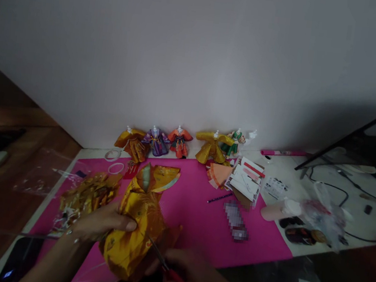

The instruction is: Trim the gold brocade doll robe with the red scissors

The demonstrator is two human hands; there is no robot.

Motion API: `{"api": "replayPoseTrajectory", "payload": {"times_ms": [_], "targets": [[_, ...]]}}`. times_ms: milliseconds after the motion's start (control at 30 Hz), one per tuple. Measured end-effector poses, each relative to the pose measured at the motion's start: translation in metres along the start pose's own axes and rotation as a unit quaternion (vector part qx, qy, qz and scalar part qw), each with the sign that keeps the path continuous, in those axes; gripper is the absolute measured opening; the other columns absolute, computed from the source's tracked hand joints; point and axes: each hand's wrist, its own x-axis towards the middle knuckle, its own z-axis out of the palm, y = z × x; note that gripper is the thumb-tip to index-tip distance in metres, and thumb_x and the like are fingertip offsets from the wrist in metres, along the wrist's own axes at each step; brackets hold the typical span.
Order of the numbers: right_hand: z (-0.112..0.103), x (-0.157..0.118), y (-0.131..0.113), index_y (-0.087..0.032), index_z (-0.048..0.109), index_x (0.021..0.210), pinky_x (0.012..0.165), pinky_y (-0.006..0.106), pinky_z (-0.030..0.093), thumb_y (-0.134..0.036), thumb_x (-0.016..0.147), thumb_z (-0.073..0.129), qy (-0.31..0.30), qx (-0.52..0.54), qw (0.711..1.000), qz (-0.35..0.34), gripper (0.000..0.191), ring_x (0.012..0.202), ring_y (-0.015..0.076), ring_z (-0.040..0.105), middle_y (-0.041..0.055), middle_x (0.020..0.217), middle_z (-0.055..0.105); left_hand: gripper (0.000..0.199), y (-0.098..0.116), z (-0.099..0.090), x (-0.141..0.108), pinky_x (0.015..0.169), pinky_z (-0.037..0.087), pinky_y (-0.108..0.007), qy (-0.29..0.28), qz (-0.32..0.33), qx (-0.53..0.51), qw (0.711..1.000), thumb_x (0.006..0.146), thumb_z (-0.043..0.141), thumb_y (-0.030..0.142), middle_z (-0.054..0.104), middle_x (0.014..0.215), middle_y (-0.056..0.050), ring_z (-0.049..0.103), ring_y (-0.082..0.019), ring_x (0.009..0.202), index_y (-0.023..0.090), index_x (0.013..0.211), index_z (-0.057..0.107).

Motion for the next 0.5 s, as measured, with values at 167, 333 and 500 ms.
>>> {"api": "replayPoseTrajectory", "payload": {"times_ms": [167,333,500], "targets": [[0.001,-0.005,-0.004,-0.025,0.069,0.118,0.089,0.042,0.050,-0.056,0.090,0.062,-0.007,-0.010,1.000,0.009,0.042,0.101,0.0284,0.066,0.0063,0.108,0.073,0.035,0.002,0.002,-0.001,0.069,0.058,-0.029,-0.004,0.001,0.023,1.000,0.055,0.084,0.021,0.081,0.081,-0.008,0.073,-0.023,0.073,0.013,0.088,0.079],[-0.006,-0.017,-0.023,-0.026,0.066,0.125,0.090,0.041,0.050,-0.060,0.091,0.059,0.004,-0.043,0.999,0.007,0.048,0.105,0.0296,0.065,0.0082,0.115,0.071,0.039,0.002,0.001,0.000,0.069,0.057,-0.029,-0.015,0.013,0.040,0.999,0.057,0.084,0.022,0.081,0.085,-0.008,0.073,-0.022,0.074,0.013,0.095,0.079],[-0.004,-0.012,-0.021,-0.024,0.067,0.121,0.092,0.041,0.049,-0.060,0.092,0.058,-0.017,-0.037,0.999,-0.019,0.048,0.103,0.0282,0.065,0.0074,0.115,0.071,0.039,0.003,0.001,0.001,0.071,0.057,-0.029,-0.015,0.011,0.035,0.999,0.058,0.085,0.022,0.080,0.087,-0.008,0.072,-0.022,0.076,0.013,0.096,0.078]]}}
